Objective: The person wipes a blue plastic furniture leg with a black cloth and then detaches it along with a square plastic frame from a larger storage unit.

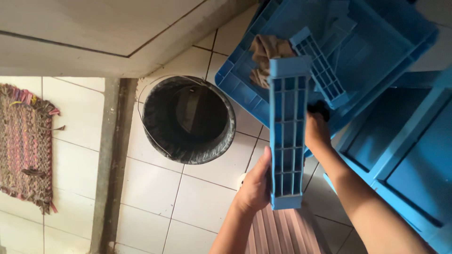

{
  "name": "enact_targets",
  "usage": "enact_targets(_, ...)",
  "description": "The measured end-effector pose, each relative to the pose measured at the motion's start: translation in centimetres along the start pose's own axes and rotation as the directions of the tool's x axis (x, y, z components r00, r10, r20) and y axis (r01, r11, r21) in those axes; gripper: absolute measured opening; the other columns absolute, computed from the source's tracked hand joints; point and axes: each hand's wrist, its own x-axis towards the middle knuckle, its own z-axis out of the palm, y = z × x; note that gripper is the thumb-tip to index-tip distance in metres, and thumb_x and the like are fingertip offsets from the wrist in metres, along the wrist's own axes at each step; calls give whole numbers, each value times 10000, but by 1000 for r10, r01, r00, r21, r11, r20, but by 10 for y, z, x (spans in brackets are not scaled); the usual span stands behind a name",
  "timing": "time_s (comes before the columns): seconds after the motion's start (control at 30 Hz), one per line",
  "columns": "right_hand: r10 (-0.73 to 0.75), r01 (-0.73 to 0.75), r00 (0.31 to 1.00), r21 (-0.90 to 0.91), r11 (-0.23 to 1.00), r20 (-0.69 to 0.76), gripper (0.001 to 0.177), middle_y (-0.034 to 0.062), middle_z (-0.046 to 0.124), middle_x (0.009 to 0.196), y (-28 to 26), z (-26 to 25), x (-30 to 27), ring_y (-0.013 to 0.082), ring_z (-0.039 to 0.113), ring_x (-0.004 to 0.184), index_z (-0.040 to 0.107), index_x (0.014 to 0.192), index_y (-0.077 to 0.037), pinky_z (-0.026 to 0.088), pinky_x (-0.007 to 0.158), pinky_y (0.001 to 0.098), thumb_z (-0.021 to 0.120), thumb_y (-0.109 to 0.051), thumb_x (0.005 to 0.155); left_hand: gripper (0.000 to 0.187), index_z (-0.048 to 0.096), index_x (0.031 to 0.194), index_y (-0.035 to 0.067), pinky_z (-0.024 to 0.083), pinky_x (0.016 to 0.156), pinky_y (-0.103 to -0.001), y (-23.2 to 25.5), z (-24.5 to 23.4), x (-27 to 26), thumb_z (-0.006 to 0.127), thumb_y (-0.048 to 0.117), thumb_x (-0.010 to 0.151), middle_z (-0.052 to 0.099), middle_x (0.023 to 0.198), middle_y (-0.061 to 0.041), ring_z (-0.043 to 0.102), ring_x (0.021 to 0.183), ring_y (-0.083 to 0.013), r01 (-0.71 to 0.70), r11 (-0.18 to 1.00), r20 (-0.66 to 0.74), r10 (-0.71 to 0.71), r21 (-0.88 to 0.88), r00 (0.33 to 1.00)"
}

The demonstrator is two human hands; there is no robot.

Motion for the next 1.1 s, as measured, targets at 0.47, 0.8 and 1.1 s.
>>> enact_targets(0.47,-426,342,785,-259,903,-450,236,89,665,1096,31,-203,-209,299,579,1168,672,1119,-121,473,1038,398,462,-120,1010,625,626,1290,14,559,941,-374,39,149,-71,478,562,1028,704,1120,-87,690,1024,-197,-128,986,177,107,111,978)
enact_targets(0.8,15,399,833,619,677,-553,306,103,712,992,-124,-399,-432,232,655,855,689,1166,5,521,748,344,780,-106,897,564,694,1149,40,537,766,-275,33,289,-166,403,514,1055,715,969,-30,656,830,-116,-268,898,202,208,348,957)
enact_targets(1.1,-441,440,619,-178,880,-650,442,103,612,840,-203,-467,-553,268,625,798,720,1143,-58,551,686,386,804,-113,712,551,654,987,32,412,692,-239,-5,374,-245,343,451,1164,563,875,24,447,776,-66,-572,643,297,492,509,818)
